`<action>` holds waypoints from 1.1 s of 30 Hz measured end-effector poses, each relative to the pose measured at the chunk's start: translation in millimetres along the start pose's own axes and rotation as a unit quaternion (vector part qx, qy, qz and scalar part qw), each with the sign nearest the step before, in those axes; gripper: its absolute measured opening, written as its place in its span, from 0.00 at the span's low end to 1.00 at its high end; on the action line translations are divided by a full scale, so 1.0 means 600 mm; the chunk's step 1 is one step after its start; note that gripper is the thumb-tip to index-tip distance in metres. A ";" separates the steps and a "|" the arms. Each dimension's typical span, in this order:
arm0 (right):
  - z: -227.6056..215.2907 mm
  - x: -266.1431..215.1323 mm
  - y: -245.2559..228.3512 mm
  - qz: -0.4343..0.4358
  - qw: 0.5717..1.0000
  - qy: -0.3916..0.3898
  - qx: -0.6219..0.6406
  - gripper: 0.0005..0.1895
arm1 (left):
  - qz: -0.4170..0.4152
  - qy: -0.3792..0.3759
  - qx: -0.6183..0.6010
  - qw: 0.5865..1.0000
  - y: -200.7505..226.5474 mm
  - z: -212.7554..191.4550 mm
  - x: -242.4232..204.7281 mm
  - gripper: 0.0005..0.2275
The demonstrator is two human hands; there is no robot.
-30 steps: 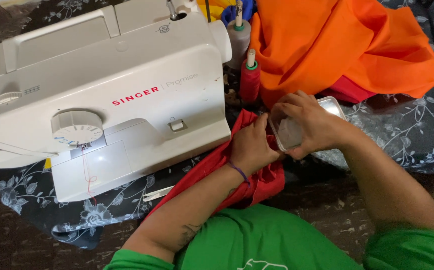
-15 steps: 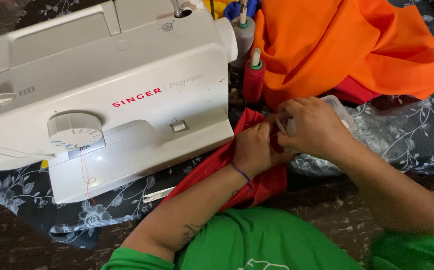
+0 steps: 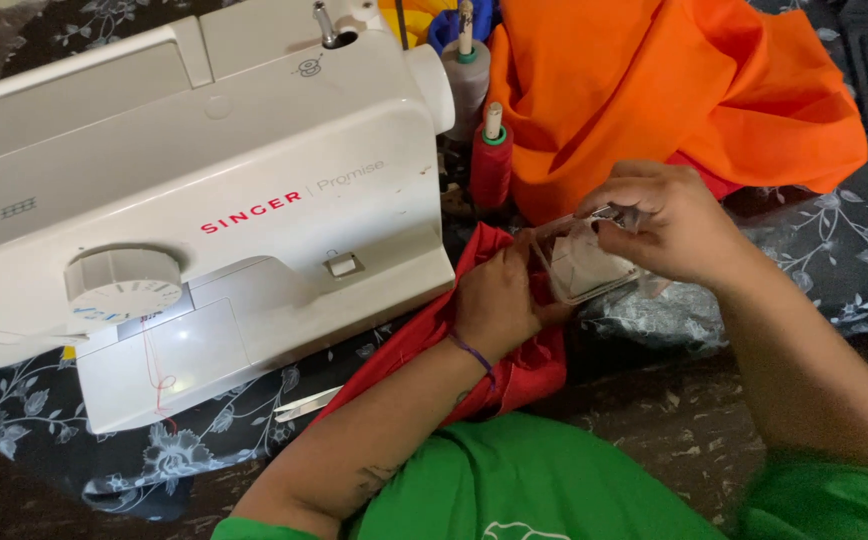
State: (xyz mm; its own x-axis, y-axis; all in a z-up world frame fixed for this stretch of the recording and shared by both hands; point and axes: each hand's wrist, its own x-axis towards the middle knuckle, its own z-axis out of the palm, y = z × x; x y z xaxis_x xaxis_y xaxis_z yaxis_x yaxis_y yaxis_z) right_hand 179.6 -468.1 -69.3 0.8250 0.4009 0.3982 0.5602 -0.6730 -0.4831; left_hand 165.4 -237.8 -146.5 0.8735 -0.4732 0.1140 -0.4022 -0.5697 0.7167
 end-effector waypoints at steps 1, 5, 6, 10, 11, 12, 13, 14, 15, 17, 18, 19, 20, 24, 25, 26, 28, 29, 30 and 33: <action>-0.007 -0.010 0.011 0.003 1.000 0.001 -0.002 0.10 | 0.003 -0.003 -0.001 1.000 -0.012 0.016 0.001 0.43; -0.052 -0.042 0.029 -0.021 0.999 0.023 -0.037 0.03 | 0.050 0.087 0.076 0.992 -0.034 0.047 0.004 0.46; -0.065 -0.051 0.027 0.000 0.998 0.037 -0.042 0.05 | 0.051 0.093 0.079 0.991 -0.033 0.046 0.003 0.46; -0.092 -0.082 0.088 0.098 0.982 -0.007 -0.160 0.12 | 0.050 0.093 0.103 0.989 -0.038 0.053 0.007 0.48; -0.088 -0.085 0.108 0.107 0.980 -0.032 -0.163 0.13 | 0.048 0.090 0.101 0.990 -0.038 0.052 0.007 0.49; -0.085 -0.087 0.128 0.115 0.978 -0.059 -0.166 0.14 | 0.044 0.088 0.098 0.990 -0.038 0.051 0.005 0.49; -0.079 -0.092 0.137 0.116 0.978 -0.059 -0.166 0.14 | 0.045 0.087 0.097 0.990 -0.037 0.052 0.005 0.49; -0.072 -0.093 0.148 0.087 0.982 -0.038 -0.165 0.13 | 0.044 0.087 0.096 0.991 -0.037 0.052 0.006 0.49; -0.064 -0.095 0.158 0.058 0.985 -0.018 -0.164 0.11 | 0.042 0.087 0.095 0.991 -0.037 0.052 0.007 0.50; -0.059 -0.100 0.140 0.054 0.991 0.005 -0.123 0.10 | 0.052 0.088 0.084 0.991 -0.040 0.054 0.005 0.49; -0.056 -0.104 0.131 0.051 0.995 0.030 -0.082 0.09 | 0.064 0.088 0.074 0.991 -0.041 0.054 0.005 0.49; -0.055 -0.097 0.109 0.052 0.995 0.031 -0.081 0.09 | 0.063 0.086 0.075 0.991 -0.043 0.055 0.004 0.49; -0.055 -0.090 0.086 0.055 0.996 0.000 -0.077 0.07 | 0.071 0.097 0.072 0.990 -0.044 0.057 0.004 0.47; -0.019 -0.096 0.078 0.099 0.971 -0.107 -0.191 0.34 | 0.085 0.096 0.067 0.989 -0.046 0.057 0.004 0.46; -0.015 -0.101 0.082 0.099 0.971 -0.106 -0.191 0.34 | 0.085 0.096 0.068 0.989 -0.046 0.058 0.003 0.46; -0.011 -0.106 0.086 0.079 0.981 -0.077 -0.157 0.30 | 0.085 0.098 0.069 0.989 -0.047 0.060 0.003 0.47; -0.009 -0.112 0.083 0.058 0.990 -0.047 -0.123 0.27 | 0.084 0.101 0.071 0.989 -0.046 0.059 0.002 0.48; -0.010 -0.113 0.076 0.048 0.996 -0.026 -0.071 0.19 | 0.077 0.094 0.068 0.990 -0.044 0.056 0.003 0.47; -0.012 -0.115 0.068 0.039 0.999 -0.004 -0.019 0.13 | 0.071 0.087 0.064 0.992 -0.042 0.055 0.003 0.47; -0.025 -0.114 0.047 0.054 0.997 -0.034 0.038 0.12 | 0.075 0.089 0.060 0.991 -0.047 0.058 0.005 0.47</action>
State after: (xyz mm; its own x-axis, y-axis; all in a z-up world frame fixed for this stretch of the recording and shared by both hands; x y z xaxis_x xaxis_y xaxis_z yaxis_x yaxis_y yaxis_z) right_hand 137.7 -523.8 -98.3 0.8823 0.3717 0.2886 0.4701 -0.6660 -0.5792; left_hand 170.0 -246.7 -190.5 0.8320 -0.4385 0.3398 -0.5511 -0.5832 0.5968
